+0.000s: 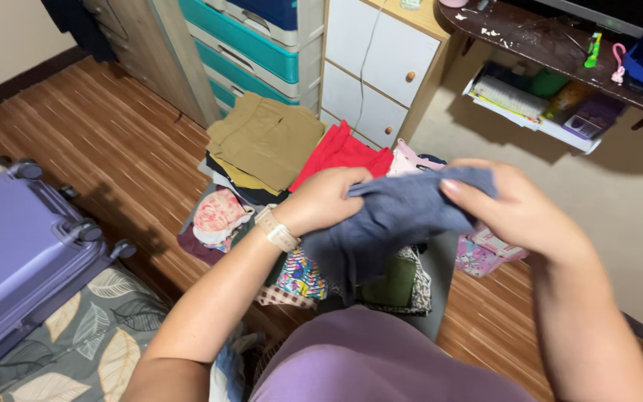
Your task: The person folds various clothing items, including shirts, shorts, and underwear, by hand. They pick up each item from a pile on the bed, fold it neatly, and place it onto a growing stack on a nearby stool.
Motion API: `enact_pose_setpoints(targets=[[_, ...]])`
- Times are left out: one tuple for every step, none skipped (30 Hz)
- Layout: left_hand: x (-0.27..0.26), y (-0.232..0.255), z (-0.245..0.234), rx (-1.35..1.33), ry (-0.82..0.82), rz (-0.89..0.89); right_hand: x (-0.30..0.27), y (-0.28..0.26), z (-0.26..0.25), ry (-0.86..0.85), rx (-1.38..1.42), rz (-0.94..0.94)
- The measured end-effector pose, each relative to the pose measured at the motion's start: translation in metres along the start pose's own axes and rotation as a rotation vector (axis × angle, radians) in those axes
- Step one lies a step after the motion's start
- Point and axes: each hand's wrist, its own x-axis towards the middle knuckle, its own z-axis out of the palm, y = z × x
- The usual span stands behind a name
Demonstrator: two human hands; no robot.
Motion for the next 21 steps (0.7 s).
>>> enact_pose_setpoints(targets=[[0.004,-0.013,0.005,-0.106,-0.023,0.038,-0.012,-0.004,-0.007,-0.057,-0.016,-0.266],[0.009,-0.025,0.011,-0.213,-0.045,0.075,-0.025,-0.010,-0.014,-0.113,-0.029,-0.533],[0.010,-0.036,0.015,-0.319,-0.065,0.107,-0.034,-0.016,-0.008,-0.193,0.006,-0.505],[0.017,-0.044,0.018,-0.334,-0.111,0.147,-0.045,-0.022,0.000,-0.273,0.041,-0.476],[0.027,-0.049,0.020,-0.350,-0.161,0.183,-0.051,-0.029,0.007,-0.352,0.082,-0.444],[0.036,-0.050,0.021,-0.366,-0.210,0.218,-0.048,-0.035,0.015,-0.427,-0.003,-0.681],[0.042,-0.049,0.019,-0.236,-0.224,0.191,-0.039,-0.040,0.028,-0.496,-0.091,-0.918],[0.047,-0.046,0.017,-0.106,-0.238,0.163,-0.034,-0.044,0.039,-0.562,-0.182,-1.155],[0.056,-0.041,0.012,0.025,-0.251,0.145,-0.029,-0.047,0.047,-0.562,-0.204,-1.106],[0.062,-0.037,0.003,0.116,-0.234,0.121,-0.022,-0.049,0.056,-0.563,-0.225,-1.058],[0.063,-0.034,-0.005,0.203,-0.230,0.100,-0.021,-0.048,0.063,-0.553,-0.240,-0.999],[0.061,-0.034,-0.021,0.302,-0.209,0.033,-0.015,-0.045,0.065,-0.531,-0.329,-0.956],[0.054,-0.035,-0.041,0.401,-0.197,-0.028,-0.005,-0.042,0.066,-0.501,-0.414,-0.904],[0.047,-0.035,-0.059,0.462,-0.164,0.006,0.006,-0.037,0.071,-0.430,-0.444,-0.805],[0.040,-0.034,-0.077,0.445,-0.151,-0.035,0.018,-0.032,0.074,-0.355,-0.474,-0.706],[0.034,-0.032,-0.094,0.537,-0.147,-0.032,0.036,-0.028,0.076,-0.225,-0.605,-0.751],[0.024,-0.029,-0.108,0.477,-0.129,-0.130,0.049,-0.023,0.076,-0.097,-0.736,-0.790],[0.016,-0.024,-0.119,0.460,-0.121,-0.133,0.054,-0.016,0.072,0.021,-0.703,-0.822],[0.008,-0.019,-0.127,0.442,-0.109,-0.137,0.058,-0.011,0.068,0.137,-0.674,-0.856],[0.002,-0.013,-0.131,0.392,-0.103,-0.162,0.062,-0.007,0.067,0.238,-0.722,-0.827],[-0.003,-0.008,-0.131,0.340,-0.089,-0.189,0.065,-0.005,0.067,0.334,-0.774,-0.801]])
